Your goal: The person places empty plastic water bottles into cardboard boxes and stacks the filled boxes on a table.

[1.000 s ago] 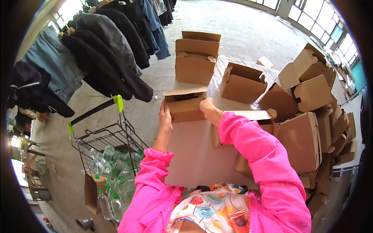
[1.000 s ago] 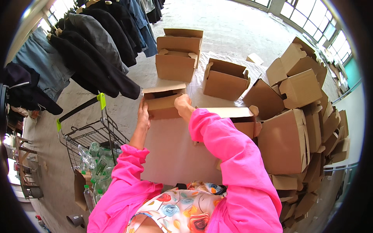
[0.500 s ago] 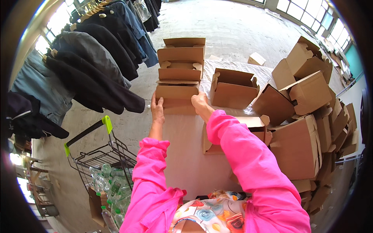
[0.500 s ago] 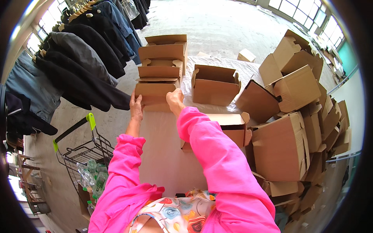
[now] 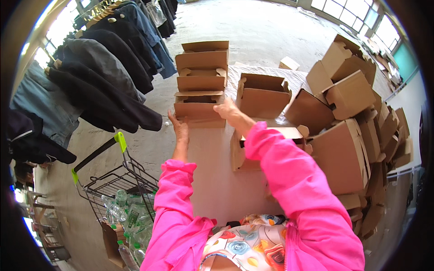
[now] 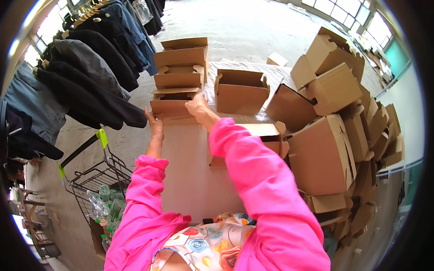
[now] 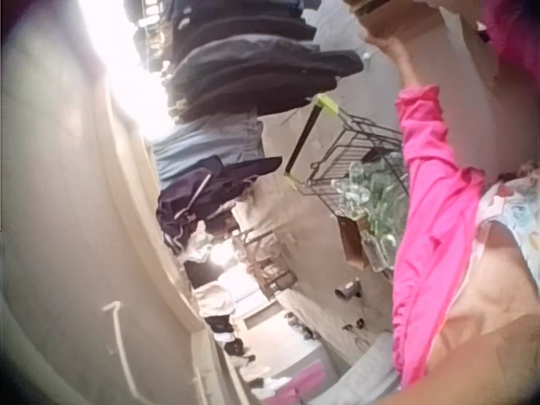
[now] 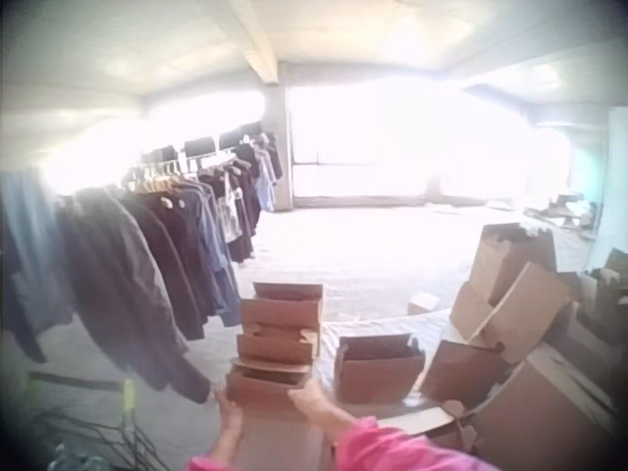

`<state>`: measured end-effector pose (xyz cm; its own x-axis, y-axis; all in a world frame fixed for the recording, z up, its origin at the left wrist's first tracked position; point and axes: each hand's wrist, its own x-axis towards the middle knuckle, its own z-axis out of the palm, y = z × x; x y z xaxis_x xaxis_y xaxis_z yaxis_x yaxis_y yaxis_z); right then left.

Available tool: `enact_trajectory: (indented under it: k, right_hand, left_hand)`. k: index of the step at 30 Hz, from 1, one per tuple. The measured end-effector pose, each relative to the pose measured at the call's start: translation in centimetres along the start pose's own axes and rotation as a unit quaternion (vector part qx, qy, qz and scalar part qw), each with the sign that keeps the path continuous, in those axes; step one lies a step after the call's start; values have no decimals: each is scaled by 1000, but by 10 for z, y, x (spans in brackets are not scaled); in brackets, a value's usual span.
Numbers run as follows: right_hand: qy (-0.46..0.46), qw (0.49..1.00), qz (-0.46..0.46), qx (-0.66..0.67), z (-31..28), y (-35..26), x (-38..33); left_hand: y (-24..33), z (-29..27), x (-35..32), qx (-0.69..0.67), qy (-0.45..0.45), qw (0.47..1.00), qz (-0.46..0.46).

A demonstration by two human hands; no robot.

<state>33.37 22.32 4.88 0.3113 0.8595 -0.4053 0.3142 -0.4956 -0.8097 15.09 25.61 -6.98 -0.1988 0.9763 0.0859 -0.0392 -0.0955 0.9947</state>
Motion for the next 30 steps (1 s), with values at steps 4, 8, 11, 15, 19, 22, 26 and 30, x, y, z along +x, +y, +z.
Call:
enact_trajectory:
  k: [4,8,11,15,19,22,26,30]
  right_hand:
    - [115,952,-283,-9,-77,12,-78]
    - [295,894,-299,-158,-135,65,-149]
    - [331,896,-211,-208,-145,132,-171]
    - [342,918,-141,-141,-143,183,-166]
    - [316,922,-151,-165,-127,175,-168]
    - [282,926,-184,-172,-105,155,-184]
    - [224,920,-276,-164,-73,137,-205]
    - [178,908,-353,-141,-38,113,-232]
  left_hand:
    - [58,1,-67,55,-95,991,-80]
    - [112,12,-164,-28,-294,949,-112]
    - [133,31,-204,5,-293,951,-99]
    - [128,47,-218,82,-278,955,-55]
    - [113,36,-221,92,-199,976,-18]
    - [120,4,-220,136,-134,981,35]
    - [130,-64,-220,147,-73,986,29]
    - [121,-128,-233,135,-4,990,30]
